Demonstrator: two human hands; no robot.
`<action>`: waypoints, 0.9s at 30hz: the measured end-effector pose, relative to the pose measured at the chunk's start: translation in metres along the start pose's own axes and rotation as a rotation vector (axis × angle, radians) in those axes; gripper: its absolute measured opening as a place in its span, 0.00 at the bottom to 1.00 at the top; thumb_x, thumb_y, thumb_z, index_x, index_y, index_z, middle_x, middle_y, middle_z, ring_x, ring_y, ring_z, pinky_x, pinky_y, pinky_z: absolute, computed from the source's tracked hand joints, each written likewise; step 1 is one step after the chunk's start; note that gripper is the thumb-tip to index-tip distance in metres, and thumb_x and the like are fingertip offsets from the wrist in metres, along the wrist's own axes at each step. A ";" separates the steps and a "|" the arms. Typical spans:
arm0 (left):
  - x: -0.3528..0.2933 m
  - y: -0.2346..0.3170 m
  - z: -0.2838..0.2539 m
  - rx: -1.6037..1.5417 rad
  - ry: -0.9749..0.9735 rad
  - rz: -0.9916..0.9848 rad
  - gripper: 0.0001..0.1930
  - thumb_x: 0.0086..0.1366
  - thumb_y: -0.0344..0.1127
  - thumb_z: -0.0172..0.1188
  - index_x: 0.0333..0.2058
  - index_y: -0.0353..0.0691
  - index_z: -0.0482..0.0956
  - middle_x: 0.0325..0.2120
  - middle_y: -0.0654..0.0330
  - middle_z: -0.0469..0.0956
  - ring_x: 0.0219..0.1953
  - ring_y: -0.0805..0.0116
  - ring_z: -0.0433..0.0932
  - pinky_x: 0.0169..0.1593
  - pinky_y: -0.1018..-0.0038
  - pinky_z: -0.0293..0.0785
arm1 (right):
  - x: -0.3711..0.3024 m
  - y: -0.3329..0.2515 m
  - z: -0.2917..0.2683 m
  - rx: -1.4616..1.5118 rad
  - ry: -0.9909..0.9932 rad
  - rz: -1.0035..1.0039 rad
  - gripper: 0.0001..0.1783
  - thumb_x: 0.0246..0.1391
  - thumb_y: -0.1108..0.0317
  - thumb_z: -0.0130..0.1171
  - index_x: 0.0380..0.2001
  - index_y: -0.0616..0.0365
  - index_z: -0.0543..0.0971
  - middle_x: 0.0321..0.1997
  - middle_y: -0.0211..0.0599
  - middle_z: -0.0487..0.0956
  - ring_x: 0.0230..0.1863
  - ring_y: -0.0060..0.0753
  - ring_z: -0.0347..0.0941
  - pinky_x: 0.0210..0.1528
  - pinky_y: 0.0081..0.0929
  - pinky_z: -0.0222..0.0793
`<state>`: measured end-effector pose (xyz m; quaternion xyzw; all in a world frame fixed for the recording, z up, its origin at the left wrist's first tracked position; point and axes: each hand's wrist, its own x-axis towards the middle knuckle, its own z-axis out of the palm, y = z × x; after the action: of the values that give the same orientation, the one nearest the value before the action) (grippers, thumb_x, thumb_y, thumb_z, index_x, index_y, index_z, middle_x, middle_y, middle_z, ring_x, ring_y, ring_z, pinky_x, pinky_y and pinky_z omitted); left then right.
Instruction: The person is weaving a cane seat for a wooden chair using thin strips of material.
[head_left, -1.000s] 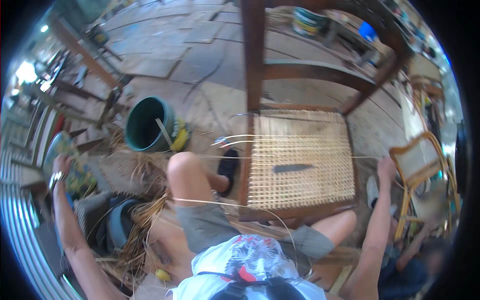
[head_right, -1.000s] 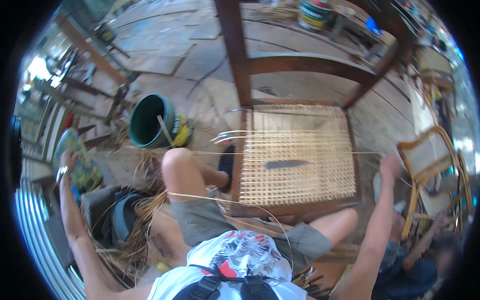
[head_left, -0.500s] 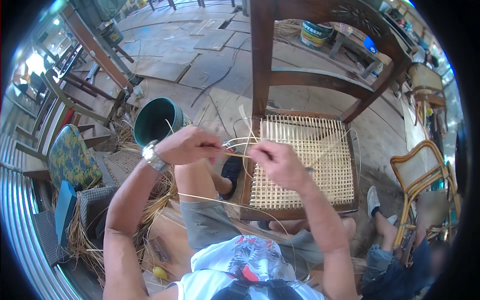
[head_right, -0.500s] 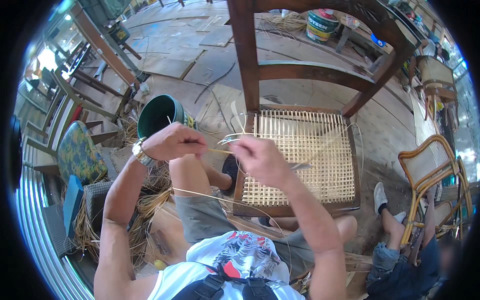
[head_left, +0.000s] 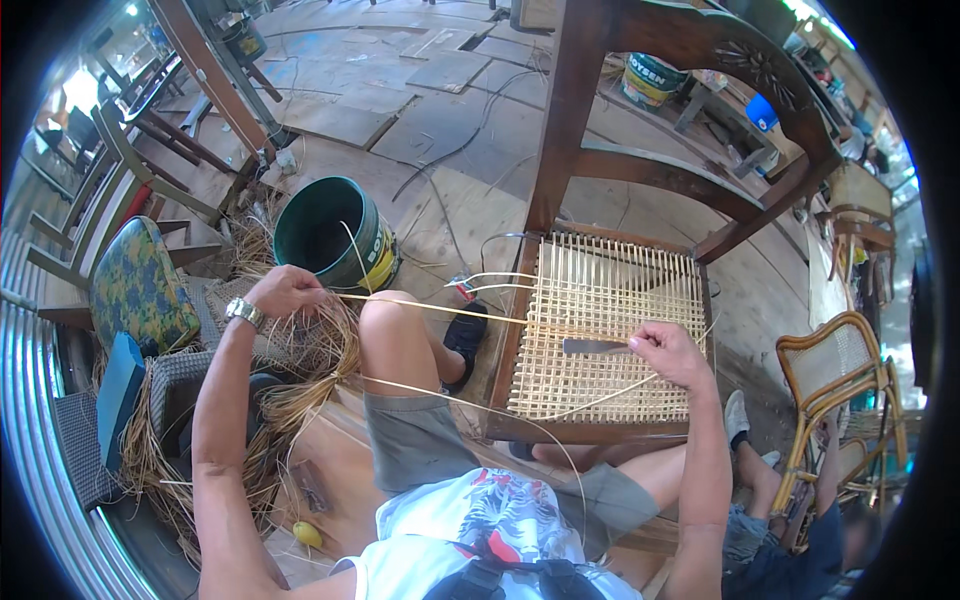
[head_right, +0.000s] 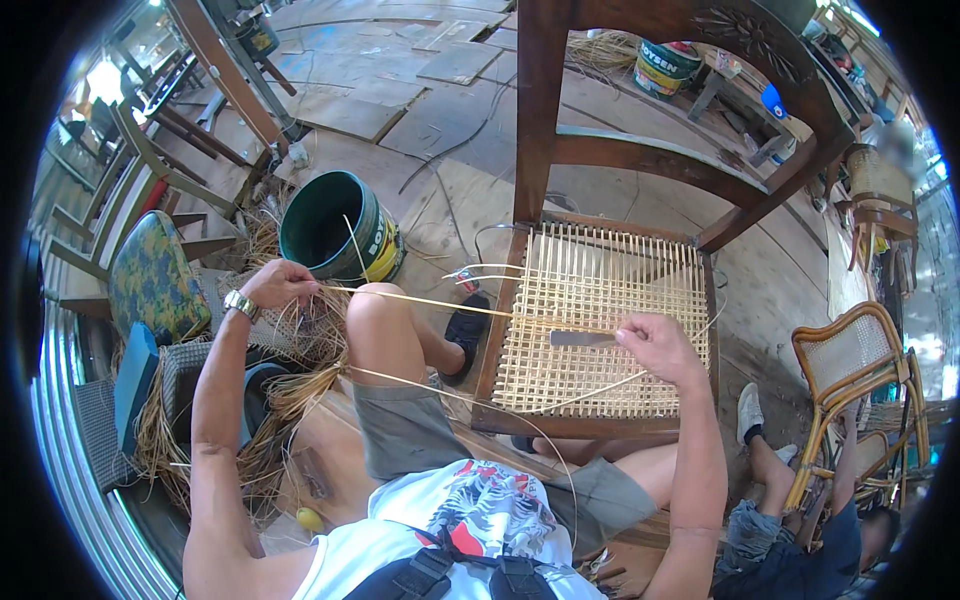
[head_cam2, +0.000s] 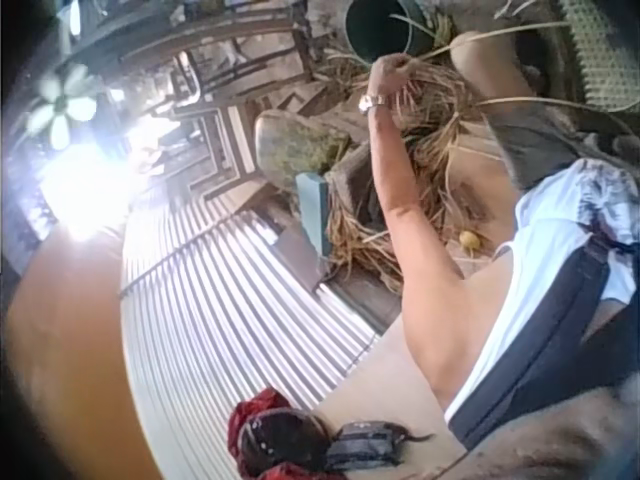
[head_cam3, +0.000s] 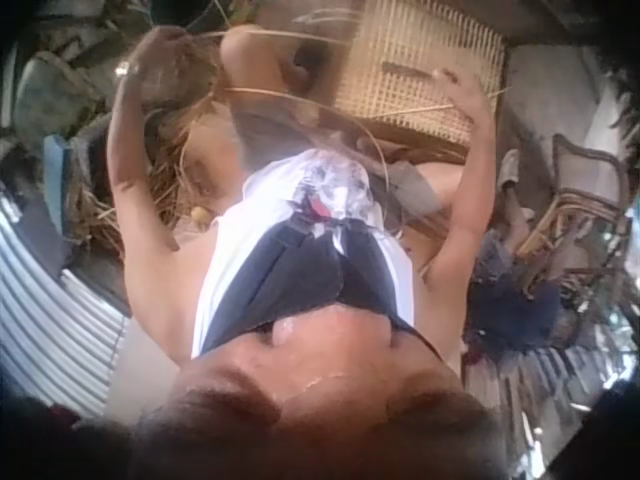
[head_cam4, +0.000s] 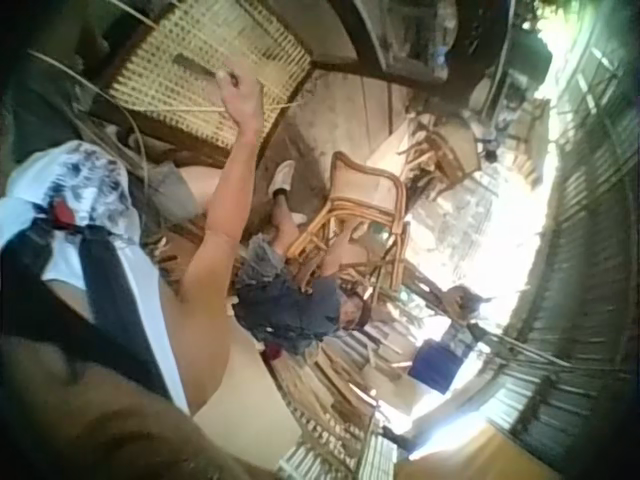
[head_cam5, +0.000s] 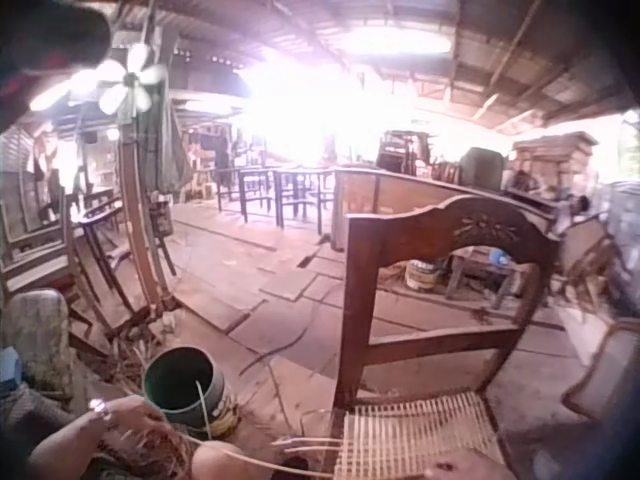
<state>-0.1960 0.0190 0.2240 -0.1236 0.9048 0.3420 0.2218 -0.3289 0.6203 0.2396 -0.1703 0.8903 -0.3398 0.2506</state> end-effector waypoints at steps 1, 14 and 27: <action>0.000 -0.011 -0.008 0.022 0.016 0.013 0.13 0.64 0.42 0.63 0.33 0.37 0.85 0.21 0.64 0.82 0.24 0.77 0.79 0.30 0.76 0.74 | -0.001 0.006 -0.003 0.043 -0.025 0.059 0.10 0.56 0.65 0.61 0.28 0.62 0.81 0.19 0.23 0.72 0.23 0.14 0.64 0.26 0.22 0.62; -0.041 0.050 0.007 -0.318 -0.035 0.223 0.17 0.61 0.46 0.68 0.36 0.35 0.83 0.27 0.65 0.80 0.29 0.81 0.74 0.34 0.78 0.72 | -0.030 0.024 0.007 0.285 0.058 0.144 0.06 0.59 0.68 0.60 0.31 0.58 0.81 0.26 0.19 0.74 0.26 0.11 0.63 0.28 0.17 0.60; -0.031 0.177 0.215 -1.342 0.125 0.162 0.13 0.72 0.38 0.55 0.45 0.35 0.80 0.31 0.65 0.79 0.31 0.80 0.76 0.35 0.82 0.74 | -0.041 -0.084 0.142 0.631 0.043 0.006 0.04 0.60 0.74 0.57 0.36 0.64 0.78 0.26 0.24 0.75 0.26 0.11 0.67 0.26 0.16 0.62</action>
<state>-0.1673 0.2959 0.1952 -0.1862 0.5139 0.8372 0.0178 -0.2047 0.5059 0.2193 -0.0742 0.7465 -0.6022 0.2733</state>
